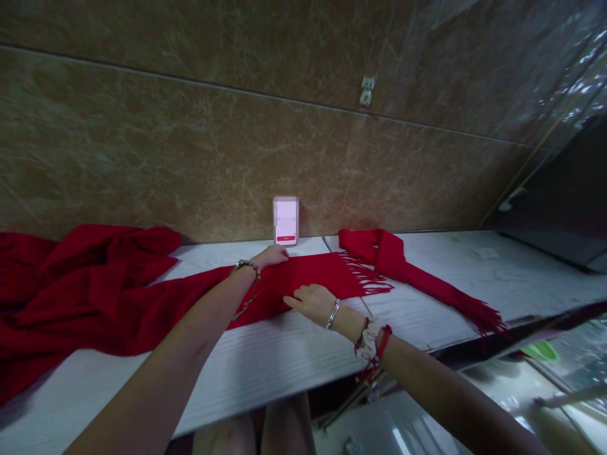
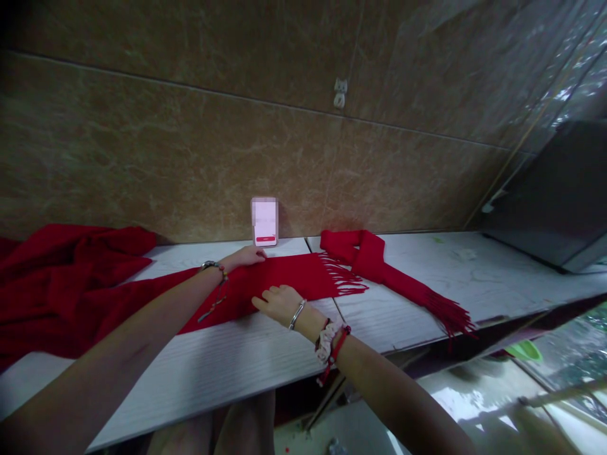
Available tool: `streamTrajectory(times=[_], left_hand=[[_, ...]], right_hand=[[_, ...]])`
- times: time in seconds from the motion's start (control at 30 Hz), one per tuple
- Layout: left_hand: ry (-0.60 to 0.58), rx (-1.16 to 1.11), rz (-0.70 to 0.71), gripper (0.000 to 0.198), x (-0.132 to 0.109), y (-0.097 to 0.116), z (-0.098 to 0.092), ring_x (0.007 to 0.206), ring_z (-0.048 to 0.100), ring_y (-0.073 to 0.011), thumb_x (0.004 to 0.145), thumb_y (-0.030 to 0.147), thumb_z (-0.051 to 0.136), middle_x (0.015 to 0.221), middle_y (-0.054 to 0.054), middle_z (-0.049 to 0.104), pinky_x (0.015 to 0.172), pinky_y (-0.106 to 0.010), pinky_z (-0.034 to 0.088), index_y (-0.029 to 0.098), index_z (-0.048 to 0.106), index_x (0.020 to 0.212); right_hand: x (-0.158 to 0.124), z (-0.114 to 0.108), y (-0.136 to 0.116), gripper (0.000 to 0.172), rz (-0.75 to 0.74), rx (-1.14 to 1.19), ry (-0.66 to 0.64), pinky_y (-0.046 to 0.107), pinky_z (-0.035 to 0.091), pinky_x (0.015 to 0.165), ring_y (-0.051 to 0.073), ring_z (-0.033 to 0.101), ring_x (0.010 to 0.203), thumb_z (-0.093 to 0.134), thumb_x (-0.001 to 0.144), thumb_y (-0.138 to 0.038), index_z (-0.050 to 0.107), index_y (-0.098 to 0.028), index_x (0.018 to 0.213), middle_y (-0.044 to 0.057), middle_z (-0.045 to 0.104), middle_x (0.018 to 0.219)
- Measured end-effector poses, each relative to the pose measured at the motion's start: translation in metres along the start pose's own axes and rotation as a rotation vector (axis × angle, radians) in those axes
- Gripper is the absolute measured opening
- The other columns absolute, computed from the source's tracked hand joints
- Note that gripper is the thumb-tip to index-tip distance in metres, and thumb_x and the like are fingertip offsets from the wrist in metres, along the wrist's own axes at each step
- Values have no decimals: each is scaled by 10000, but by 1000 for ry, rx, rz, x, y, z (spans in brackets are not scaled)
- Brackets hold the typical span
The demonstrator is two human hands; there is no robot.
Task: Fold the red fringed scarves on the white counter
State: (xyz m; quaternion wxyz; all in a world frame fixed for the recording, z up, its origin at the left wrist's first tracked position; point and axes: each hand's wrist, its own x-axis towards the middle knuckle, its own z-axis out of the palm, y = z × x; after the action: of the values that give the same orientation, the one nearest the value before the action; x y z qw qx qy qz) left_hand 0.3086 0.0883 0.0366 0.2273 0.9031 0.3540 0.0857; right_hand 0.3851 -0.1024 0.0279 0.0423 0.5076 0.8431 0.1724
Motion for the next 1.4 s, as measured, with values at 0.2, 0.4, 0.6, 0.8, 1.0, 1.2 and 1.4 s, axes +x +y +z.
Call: streamTrajectory(times=[0.2,0.4,0.6,0.8,1.0,1.2,1.4], left_hand=[[13,-189,-9,253,1,-3,-4,551,526,-132,620,113,526,577,1,616,521,-206,376,121,680,819],[20,-448,37,294,-16,1,-38,656,554,-123,714,208,507,778,-37,648,573,-216,407,154,634,973],[-148,-564,234,203,-32,13,-94,744,570,-149,605,178,633,801,-41,665,707,-271,409,160,690,799],[-47,-208,430,94,-40,36,-117,710,555,-151,615,217,616,686,-10,634,709,-260,397,159,657,677],[158,-350,429,206,-52,55,-126,695,510,-116,711,322,514,771,-8,581,687,-246,409,134,561,781],[205,-407,436,228,-67,65,-140,708,502,-121,675,356,569,742,1,557,710,-262,395,142,556,753],[273,-403,401,188,-69,63,-136,732,507,-133,688,325,554,730,1,559,733,-274,386,144,568,738]], right_hand=[[-7,3,2,289,-1,-72,83,270,429,595,161,566,722,391,879,-157,535,-170,1129,78,617,736],[-28,-24,15,344,57,-133,242,225,399,490,129,541,599,379,858,-87,549,-205,1132,64,602,724],[-46,-57,18,325,216,67,491,232,474,601,136,582,745,370,821,-58,618,-161,1005,100,621,925],[-52,-91,6,265,232,383,598,249,486,689,135,594,742,413,790,-113,648,-140,910,73,647,843],[-36,-112,9,142,614,706,576,213,432,547,112,574,568,528,745,-196,617,-166,638,2,634,607],[0,-114,38,315,772,1002,391,197,389,528,105,559,561,638,641,-187,572,-138,945,-55,583,545],[12,-110,44,200,633,746,209,191,287,482,76,443,512,542,726,-212,574,-141,542,-58,465,478]])
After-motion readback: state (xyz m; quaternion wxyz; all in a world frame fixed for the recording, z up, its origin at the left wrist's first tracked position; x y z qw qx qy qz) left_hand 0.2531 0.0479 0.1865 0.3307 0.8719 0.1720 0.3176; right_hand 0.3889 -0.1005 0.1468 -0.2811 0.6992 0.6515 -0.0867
